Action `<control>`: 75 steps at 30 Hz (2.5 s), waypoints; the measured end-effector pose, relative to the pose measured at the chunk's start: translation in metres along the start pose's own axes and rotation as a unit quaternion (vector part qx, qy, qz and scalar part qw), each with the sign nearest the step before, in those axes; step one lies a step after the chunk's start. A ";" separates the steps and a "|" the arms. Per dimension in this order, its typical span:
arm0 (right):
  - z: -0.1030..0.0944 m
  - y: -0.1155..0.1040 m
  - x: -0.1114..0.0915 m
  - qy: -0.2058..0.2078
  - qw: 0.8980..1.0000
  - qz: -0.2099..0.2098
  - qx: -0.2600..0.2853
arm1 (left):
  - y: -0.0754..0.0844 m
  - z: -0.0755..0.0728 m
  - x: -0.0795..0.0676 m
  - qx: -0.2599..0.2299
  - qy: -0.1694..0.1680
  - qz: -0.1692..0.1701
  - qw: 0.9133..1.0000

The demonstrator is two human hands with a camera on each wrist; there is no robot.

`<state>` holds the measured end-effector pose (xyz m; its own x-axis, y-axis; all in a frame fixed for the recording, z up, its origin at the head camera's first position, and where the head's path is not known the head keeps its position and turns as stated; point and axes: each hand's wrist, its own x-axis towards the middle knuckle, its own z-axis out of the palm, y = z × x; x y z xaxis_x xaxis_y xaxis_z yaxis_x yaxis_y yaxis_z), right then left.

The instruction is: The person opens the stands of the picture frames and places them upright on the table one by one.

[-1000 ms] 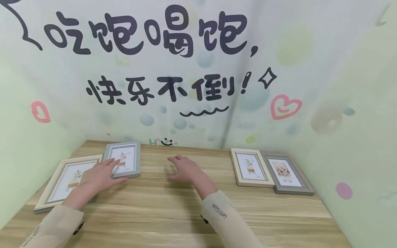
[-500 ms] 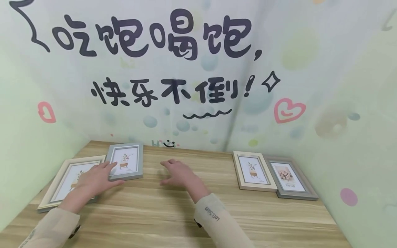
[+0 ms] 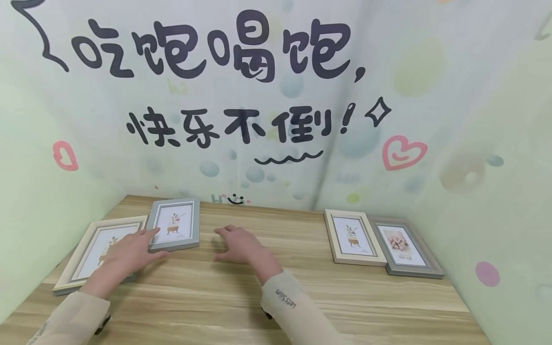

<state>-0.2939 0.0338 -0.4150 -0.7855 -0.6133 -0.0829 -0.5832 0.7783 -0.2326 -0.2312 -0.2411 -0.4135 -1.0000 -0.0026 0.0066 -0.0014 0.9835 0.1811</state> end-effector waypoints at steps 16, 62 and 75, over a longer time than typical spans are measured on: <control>0.008 -0.004 0.005 -0.001 0.999 0.016 0.032 | -0.002 0.006 -0.001 -0.037 0.011 -0.001 0.999; 0.032 0.009 0.039 0.037 0.895 0.037 0.444 | 0.018 0.022 -0.011 -0.459 -0.045 -0.062 0.885; 0.030 0.003 0.040 0.084 0.886 0.074 0.450 | 0.010 0.026 -0.013 -0.510 -0.026 -0.119 0.852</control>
<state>-0.3209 0.0081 -0.4482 -0.9031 -0.4267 -0.0491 -0.1299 0.3803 -0.9157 -0.2189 -0.2264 -0.4376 -0.9712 -0.1453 -0.1890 -0.2243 0.2876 0.9311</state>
